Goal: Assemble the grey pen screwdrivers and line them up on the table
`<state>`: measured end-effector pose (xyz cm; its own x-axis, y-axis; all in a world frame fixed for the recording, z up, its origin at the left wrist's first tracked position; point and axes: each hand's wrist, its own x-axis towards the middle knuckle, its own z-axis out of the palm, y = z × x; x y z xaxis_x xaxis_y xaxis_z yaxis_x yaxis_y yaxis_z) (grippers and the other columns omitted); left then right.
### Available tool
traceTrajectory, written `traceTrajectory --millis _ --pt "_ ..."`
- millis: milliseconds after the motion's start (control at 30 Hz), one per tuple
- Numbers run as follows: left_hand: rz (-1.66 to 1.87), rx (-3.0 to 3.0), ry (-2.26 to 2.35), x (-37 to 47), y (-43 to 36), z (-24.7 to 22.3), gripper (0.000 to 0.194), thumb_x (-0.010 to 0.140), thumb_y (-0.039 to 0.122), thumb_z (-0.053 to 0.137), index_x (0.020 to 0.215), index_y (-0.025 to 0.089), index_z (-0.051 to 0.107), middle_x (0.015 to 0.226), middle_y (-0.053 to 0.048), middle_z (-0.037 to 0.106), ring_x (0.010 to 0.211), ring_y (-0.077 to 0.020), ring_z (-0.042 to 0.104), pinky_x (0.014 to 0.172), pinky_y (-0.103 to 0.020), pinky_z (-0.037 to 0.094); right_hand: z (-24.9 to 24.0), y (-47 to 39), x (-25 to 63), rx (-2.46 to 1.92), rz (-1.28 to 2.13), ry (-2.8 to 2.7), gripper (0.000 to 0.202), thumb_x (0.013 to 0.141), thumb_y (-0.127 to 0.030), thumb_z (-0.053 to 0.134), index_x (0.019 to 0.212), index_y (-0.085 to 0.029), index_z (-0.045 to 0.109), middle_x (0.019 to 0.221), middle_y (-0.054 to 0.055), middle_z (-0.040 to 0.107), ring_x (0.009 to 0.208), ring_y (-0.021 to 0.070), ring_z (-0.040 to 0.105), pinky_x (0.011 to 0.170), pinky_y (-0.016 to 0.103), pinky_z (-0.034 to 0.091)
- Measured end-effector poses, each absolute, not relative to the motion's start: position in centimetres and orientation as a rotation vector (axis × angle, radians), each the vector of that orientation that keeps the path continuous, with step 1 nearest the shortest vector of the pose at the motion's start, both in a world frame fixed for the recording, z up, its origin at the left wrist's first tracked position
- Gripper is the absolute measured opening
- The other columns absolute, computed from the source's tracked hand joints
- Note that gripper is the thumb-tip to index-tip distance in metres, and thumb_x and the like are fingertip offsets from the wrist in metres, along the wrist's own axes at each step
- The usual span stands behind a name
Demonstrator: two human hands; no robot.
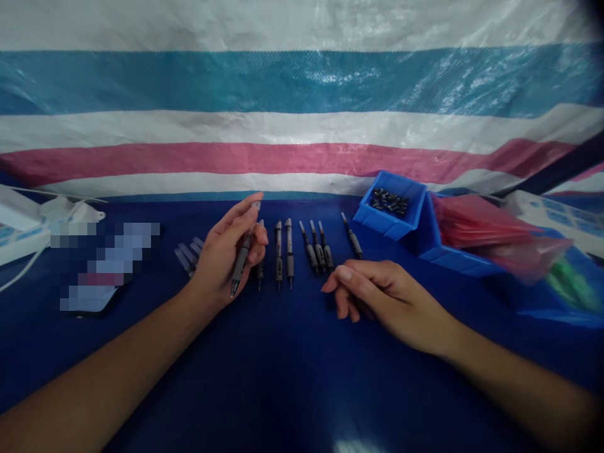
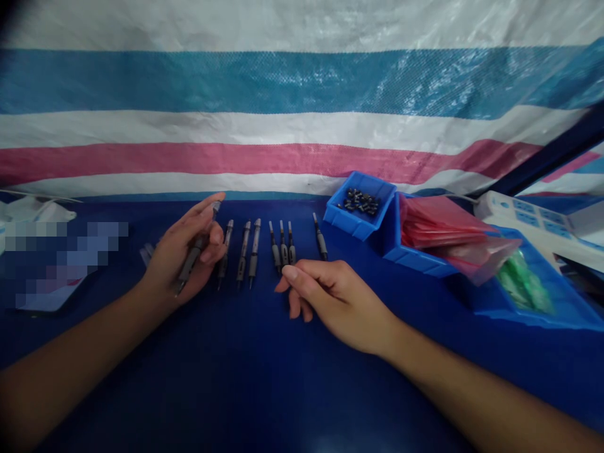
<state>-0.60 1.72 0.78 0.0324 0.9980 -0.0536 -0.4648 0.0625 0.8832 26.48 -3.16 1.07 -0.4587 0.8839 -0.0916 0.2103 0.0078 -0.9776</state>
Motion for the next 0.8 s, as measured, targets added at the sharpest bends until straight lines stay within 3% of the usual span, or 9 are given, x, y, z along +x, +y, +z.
traceTrajectory --millis 133,300,533,700,800 --pt "1.349 0.81 0.861 -0.58 1.72 0.86 0.036 0.101 0.027 0.087 0.134 0.02 0.078 0.067 0.002 0.068 0.046 -0.008 0.043 0.048 -0.021 0.037 1.13 -3.23 26.47 -1.13 1.493 -1.703 0.055 0.116 -0.068 0.065 0.104 -0.018 0.086 0.077 0.005 0.08 0.065 0.014 0.069 0.06 0.025 0.055" --pt "1.321 0.819 0.82 -0.52 1.72 0.74 0.021 0.103 0.023 0.085 0.121 0.017 0.076 0.06 0.006 0.056 0.046 -0.0076 0.039 0.049 -0.02 0.036 1.18 -3.25 26.5 -1.127 1.492 -1.704 0.055 0.116 -0.067 0.064 0.105 -0.017 0.086 0.077 0.005 0.08 0.065 0.0135 0.069 0.06 0.024 0.055" --pt "1.336 0.812 0.789 -0.83 2.02 0.28 0.037 0.108 0.022 0.078 0.145 0.017 0.074 0.067 0.002 0.066 0.047 -0.0082 0.042 0.049 -0.021 0.038 1.05 -3.16 26.57 -1.126 1.495 -1.704 0.055 0.116 -0.066 0.066 0.106 -0.017 0.086 0.077 0.005 0.08 0.065 0.0131 0.069 0.061 0.024 0.055" --pt "1.332 0.799 0.819 -0.55 1.88 0.54 0.016 0.107 0.018 0.08 0.122 0.015 0.076 0.061 0.005 0.057 0.045 -0.0072 0.039 0.048 -0.021 0.035 1.03 -3.17 26.51 -1.12 1.5 -1.704 0.055 0.116 -0.067 0.066 0.106 -0.017 0.086 0.078 0.005 0.08 0.065 0.0129 0.069 0.061 0.023 0.056" --pt "1.309 0.795 0.811 -0.52 1.9 0.63 0.014 0.107 0.019 0.078 0.12 0.015 0.076 0.062 0.004 0.058 0.045 -0.0075 0.04 0.048 -0.021 0.034 1.05 -3.12 26.47 -1.126 1.499 -1.704 0.056 0.116 -0.067 0.065 0.106 -0.017 0.086 0.077 0.005 0.079 0.065 0.0128 0.07 0.06 0.023 0.055"
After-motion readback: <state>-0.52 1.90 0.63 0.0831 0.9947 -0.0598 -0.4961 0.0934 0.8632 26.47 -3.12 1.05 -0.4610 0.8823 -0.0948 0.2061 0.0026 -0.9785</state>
